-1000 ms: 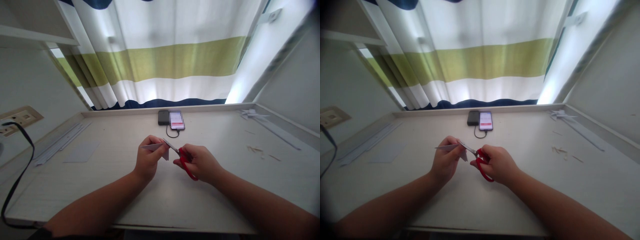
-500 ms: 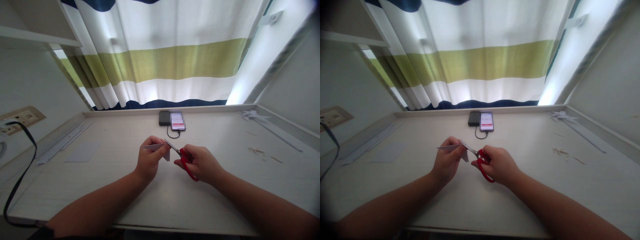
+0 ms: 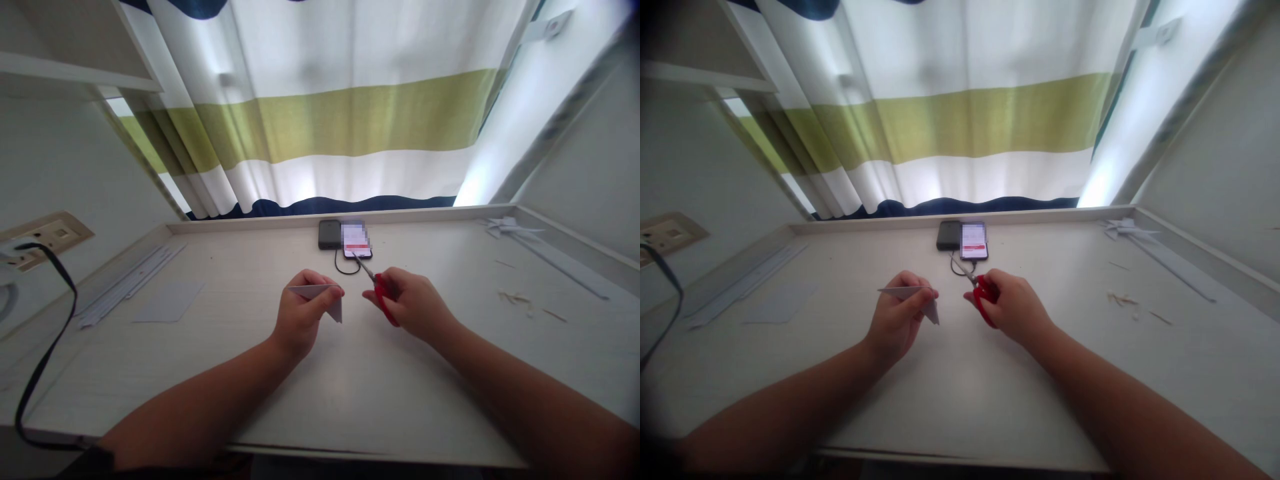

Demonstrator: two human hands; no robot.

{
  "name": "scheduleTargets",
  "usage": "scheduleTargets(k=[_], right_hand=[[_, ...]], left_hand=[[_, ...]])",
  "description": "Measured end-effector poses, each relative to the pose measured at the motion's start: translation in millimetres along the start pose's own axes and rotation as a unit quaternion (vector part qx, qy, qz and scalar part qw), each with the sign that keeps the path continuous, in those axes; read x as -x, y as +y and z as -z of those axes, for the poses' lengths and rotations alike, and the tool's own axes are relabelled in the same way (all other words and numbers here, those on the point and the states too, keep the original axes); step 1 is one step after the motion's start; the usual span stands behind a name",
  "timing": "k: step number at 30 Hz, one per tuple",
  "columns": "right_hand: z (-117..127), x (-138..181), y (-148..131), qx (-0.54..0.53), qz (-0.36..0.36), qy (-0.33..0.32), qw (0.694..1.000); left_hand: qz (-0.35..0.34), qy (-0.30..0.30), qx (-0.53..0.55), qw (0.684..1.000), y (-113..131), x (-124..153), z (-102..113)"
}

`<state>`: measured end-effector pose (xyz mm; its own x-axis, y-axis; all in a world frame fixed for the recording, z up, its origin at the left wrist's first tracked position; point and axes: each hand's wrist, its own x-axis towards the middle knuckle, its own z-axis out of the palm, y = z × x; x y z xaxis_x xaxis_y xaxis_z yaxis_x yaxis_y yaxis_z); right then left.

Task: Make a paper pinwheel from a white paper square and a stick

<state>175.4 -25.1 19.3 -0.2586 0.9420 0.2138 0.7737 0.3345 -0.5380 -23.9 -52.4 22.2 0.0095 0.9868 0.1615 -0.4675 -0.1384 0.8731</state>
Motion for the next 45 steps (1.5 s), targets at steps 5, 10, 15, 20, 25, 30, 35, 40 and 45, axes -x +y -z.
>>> scheduleTargets(k=[5, 10, 15, 20, 25, 30, 35, 40, 45], right_hand=[[12, -21, 31, 0.145, -0.072, 0.012, 0.987], [22, -34, 60, 0.214, -0.117, -0.012, 0.970], [34, -39, 75, 0.270, -0.175, -0.024, 0.947], [42, -42, 78, 0.279, -0.197, -0.031, 0.939], [44, -42, 83, 0.275, -0.202, -0.038, 0.939], [44, -43, 88, 0.281, -0.208, -0.030, 0.936], [45, -42, 90, 0.276, -0.207, -0.033, 0.938], [42, -42, 92, 0.280, -0.196, -0.046, 0.939], [41, -42, 92, 0.285, -0.185, -0.066, 0.938]], left_hand=[[0.055, -0.010, 0.017, 0.998, -2, -1, 1], [0.092, 0.018, 0.024, 0.995, -6, -5, 4], [0.117, 0.024, 0.017, 0.993, -9, -8, 7], [0.123, 0.023, 0.011, 0.992, -7, -9, 5], [0.143, 0.003, 0.001, 0.990, -3, -7, 3], [0.174, -0.027, 0.003, 0.984, -4, -7, 4], [0.196, -0.048, -0.008, 0.979, -6, -6, 5], [0.234, -0.061, 0.021, 0.970, -5, -8, 6], [0.247, -0.056, 0.045, 0.966, -6, -11, 7]])
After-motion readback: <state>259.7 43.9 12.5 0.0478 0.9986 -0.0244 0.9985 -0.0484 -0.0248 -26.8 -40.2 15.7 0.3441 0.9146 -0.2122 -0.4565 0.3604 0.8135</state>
